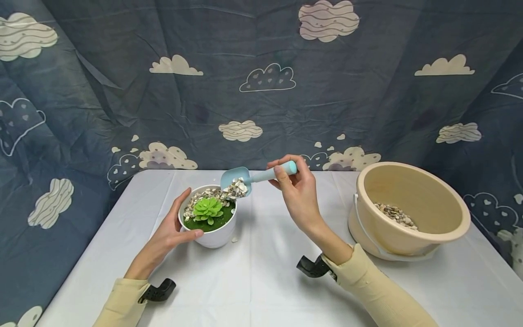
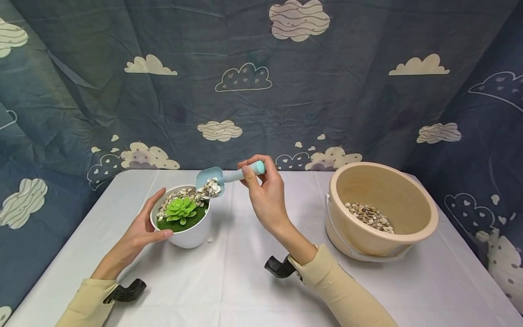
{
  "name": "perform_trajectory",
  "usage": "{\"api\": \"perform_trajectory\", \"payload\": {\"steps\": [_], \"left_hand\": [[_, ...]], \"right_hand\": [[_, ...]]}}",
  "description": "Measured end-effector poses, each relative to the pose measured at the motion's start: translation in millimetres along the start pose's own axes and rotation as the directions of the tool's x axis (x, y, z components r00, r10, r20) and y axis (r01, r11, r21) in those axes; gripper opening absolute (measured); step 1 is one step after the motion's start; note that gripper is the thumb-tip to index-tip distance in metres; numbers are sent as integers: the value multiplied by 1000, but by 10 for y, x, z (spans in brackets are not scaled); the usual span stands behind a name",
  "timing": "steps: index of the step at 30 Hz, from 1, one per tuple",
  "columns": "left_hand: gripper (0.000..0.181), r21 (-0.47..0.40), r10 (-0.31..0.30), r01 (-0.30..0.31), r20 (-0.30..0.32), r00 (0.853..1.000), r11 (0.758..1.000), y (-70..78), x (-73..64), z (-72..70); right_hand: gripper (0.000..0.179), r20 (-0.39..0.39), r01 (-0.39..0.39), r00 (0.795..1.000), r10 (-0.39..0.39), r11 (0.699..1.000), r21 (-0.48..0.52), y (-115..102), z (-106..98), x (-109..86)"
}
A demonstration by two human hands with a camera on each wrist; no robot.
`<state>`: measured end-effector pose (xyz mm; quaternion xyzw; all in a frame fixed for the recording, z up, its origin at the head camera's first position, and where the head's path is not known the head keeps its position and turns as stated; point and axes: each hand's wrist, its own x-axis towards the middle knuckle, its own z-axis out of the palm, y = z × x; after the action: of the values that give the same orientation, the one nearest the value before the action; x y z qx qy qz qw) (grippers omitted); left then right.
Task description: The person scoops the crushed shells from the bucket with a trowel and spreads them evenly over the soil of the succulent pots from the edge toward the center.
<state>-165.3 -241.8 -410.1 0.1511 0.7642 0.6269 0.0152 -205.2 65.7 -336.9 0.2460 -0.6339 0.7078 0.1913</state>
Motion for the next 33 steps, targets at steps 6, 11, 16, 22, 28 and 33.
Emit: {"api": "perform_trajectory", "payload": {"steps": [6, 11, 16, 22, 28, 33], "left_hand": [[107, 56, -25, 27, -35, 999, 998, 14, 2, 15], [107, 91, -38, 42, -47, 998, 995, 15, 3, 19], [106, 35, -20, 21, -15, 1000, 999, 0, -1, 0], [103, -26, 1, 0, 14, 1000, 1000, -14, -5, -13], [102, 10, -4, 4, -12, 1000, 1000, -9, 1, -2], [106, 33, -16, 17, -35, 999, 999, 1, 8, 15]], "right_hand": [[21, 1, -5, 1000, 5, 1000, 0, -6, 14, -6], [21, 5, 2, 1000, -2, 1000, -1, -2, 15, -4], [21, 9, 10, 1000, -10, 1000, -1, -1, 18, -4], [21, 13, 10, 1000, -10, 1000, 0, -1, 21, -9], [21, 14, 14, 1000, -14, 1000, -5, 4, 24, -4], [21, 17, 18, 1000, -18, 1000, -11, -3, 35, -4]]}}
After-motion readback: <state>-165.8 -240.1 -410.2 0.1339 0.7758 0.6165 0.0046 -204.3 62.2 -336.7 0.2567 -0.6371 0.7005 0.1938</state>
